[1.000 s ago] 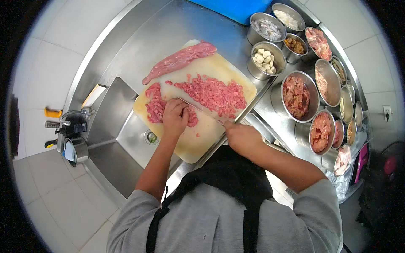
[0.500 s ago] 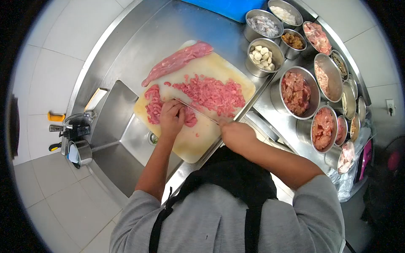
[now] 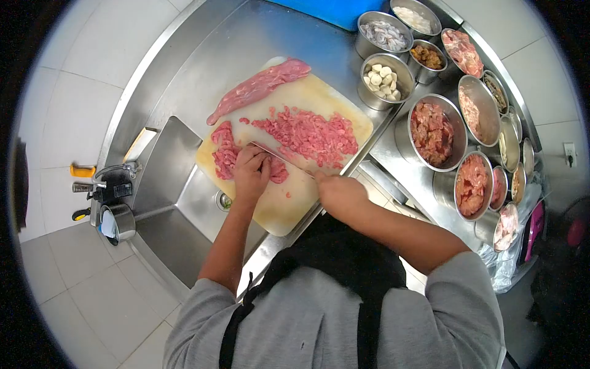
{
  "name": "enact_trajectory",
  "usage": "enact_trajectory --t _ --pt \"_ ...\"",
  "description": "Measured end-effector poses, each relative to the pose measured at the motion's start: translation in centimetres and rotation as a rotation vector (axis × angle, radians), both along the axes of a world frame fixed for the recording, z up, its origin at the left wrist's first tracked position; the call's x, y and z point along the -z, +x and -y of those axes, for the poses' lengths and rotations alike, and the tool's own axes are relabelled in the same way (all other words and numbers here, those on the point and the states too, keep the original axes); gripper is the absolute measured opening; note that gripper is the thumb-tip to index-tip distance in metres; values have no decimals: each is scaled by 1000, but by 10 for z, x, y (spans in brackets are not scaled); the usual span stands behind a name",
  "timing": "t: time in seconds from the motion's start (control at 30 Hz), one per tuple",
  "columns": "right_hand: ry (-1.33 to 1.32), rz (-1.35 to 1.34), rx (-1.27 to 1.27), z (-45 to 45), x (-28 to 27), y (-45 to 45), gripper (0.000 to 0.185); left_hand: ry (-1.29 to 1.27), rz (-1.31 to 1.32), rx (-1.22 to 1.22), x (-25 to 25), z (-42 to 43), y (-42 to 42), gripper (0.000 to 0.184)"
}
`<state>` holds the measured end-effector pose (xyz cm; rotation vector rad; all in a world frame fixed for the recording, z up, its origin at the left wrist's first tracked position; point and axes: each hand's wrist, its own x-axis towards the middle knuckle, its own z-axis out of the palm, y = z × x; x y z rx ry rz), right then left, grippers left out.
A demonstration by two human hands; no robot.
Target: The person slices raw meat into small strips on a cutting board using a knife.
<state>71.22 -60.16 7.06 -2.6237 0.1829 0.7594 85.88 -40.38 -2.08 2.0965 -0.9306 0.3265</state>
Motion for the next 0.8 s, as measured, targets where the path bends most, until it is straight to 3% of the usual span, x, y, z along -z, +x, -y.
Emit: enact_trajectory --t 0.13,0.3,0.43,0.5,0.63,0.8 --pt "16 95 46 -12 13 33 33 36 -6 13 -1 -2 -3 11" --pt "-49 40 -38 10 -41 9 30 26 -73 -43 -13 -6 -5 12" --pt "-65 -36 -84 13 -18 -13 36 34 -61 12 -3 -2 -1 11" --pt "5 86 9 2 16 -5 24 14 3 23 3 0 -1 11" --pt "13 248 45 -11 36 14 26 41 -51 37 -2 -4 -7 10" --pt "-58 81 -36 12 -26 -9 26 36 -81 -8 -12 -6 -5 10"
